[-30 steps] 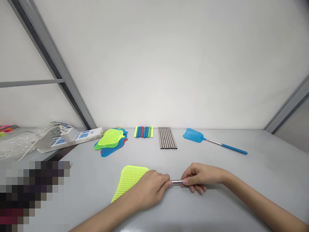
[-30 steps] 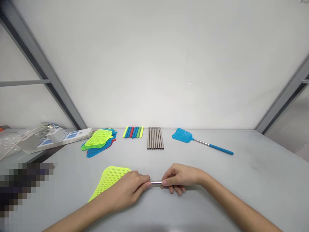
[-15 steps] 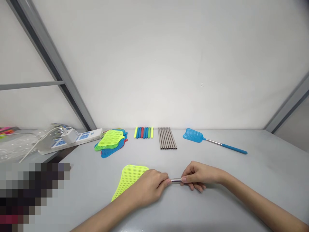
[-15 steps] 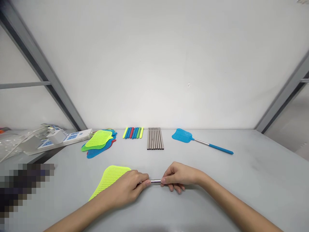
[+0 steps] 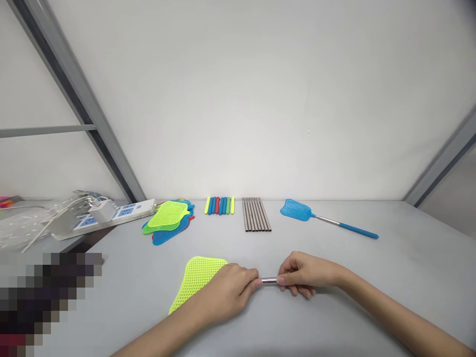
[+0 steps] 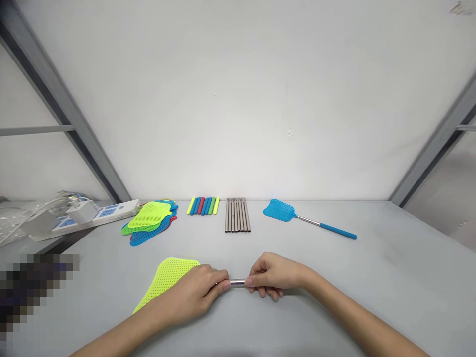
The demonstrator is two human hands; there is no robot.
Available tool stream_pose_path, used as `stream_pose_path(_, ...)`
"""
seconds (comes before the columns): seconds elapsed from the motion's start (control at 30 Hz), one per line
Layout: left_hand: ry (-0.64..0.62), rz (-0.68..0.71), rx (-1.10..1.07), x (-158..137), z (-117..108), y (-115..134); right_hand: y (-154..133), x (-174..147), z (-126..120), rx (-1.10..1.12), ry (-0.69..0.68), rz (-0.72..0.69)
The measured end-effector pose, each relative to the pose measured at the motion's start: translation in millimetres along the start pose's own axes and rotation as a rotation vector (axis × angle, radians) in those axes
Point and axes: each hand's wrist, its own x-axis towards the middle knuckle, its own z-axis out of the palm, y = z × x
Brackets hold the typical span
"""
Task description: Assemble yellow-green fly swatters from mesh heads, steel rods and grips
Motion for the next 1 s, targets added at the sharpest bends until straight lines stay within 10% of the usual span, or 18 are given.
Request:
stream_pose_path(0.23, -0.023, 0.005, 0.049, -9.1, 2.1, 5.5, -3.2, -6.5, 26.7, -0.335, 0.333, -0.045)
stream_pose_path(0.63, -0.040, 0.131, 0.237, -11.3, 9.4, 20.3, -9.6, -7.1, 36.8, 0.202, 0.019, 0.204)
stream_pose_path(1.0, -0.022, 0.122, 0.158, -9.7, 0.1, 21.3, -1.0, -4.1, 27.4, 0.294, -0.081, 0.098)
